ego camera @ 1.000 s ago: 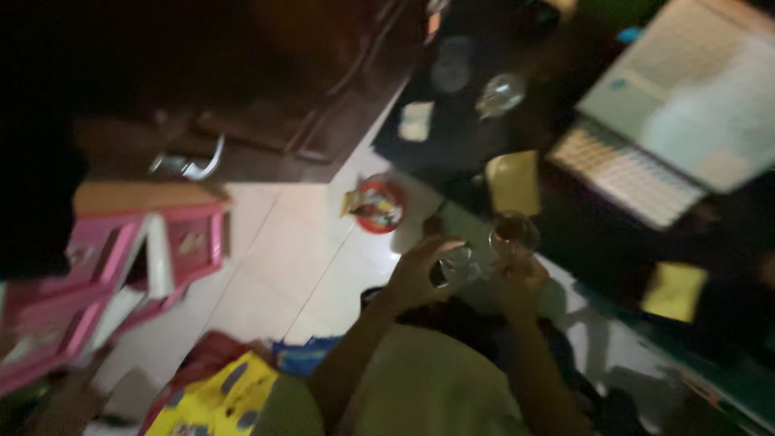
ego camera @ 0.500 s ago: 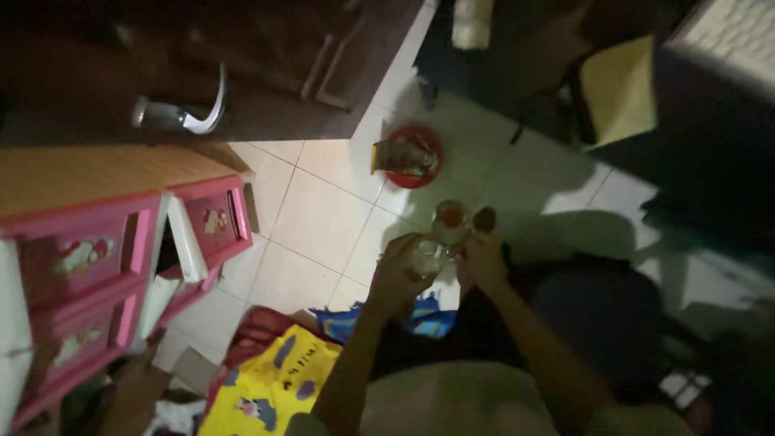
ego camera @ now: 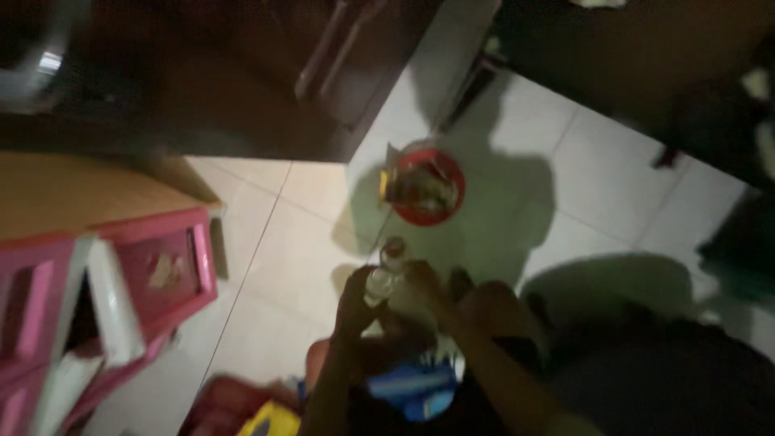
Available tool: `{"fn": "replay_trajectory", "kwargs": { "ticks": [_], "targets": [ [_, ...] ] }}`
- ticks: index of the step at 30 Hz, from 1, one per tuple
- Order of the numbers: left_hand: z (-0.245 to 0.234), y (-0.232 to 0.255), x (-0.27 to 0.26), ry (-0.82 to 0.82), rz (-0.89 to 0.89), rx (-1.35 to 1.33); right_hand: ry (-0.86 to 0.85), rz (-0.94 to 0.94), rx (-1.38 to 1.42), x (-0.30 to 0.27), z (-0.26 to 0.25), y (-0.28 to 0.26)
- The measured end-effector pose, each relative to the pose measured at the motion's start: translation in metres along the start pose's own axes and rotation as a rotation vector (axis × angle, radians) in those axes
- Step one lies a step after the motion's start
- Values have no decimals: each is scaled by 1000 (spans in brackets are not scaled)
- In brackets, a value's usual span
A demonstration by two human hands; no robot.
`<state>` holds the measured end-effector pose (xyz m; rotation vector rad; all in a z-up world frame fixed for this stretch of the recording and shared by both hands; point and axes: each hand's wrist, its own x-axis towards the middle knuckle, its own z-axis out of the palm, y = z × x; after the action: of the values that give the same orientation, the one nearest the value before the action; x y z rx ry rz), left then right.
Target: The person organizes a cluttered desk by picking up a phone, a power bank, and a box of biscuits. They place the phone and power bank on a wall hook and put the biscuit box into a red basket on the floor. They also move a glass and a yellow notepad.
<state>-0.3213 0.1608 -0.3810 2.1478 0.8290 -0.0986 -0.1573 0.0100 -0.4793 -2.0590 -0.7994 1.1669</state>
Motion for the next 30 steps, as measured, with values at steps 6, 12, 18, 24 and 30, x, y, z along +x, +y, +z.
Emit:
{"fn": "replay_trajectory", "kwargs": {
  "ticks": [6,12,18,24,30],
  "targets": [
    [67,-142,45,70,-92,-116,-61,-84,-91,103,83,52],
    [125,-247,104,209,71,-118,-42,-197,-220,215,155,100],
    [142,-278,134,331,98,12,-112,-227,-343,233,167,110],
    [155,-291,144,205,-101,-163,-67,-194,-395,247,149,103],
    [171,-307,171,218,-57,-131,-37,-180,-436,245,127,63]
  ]
}}
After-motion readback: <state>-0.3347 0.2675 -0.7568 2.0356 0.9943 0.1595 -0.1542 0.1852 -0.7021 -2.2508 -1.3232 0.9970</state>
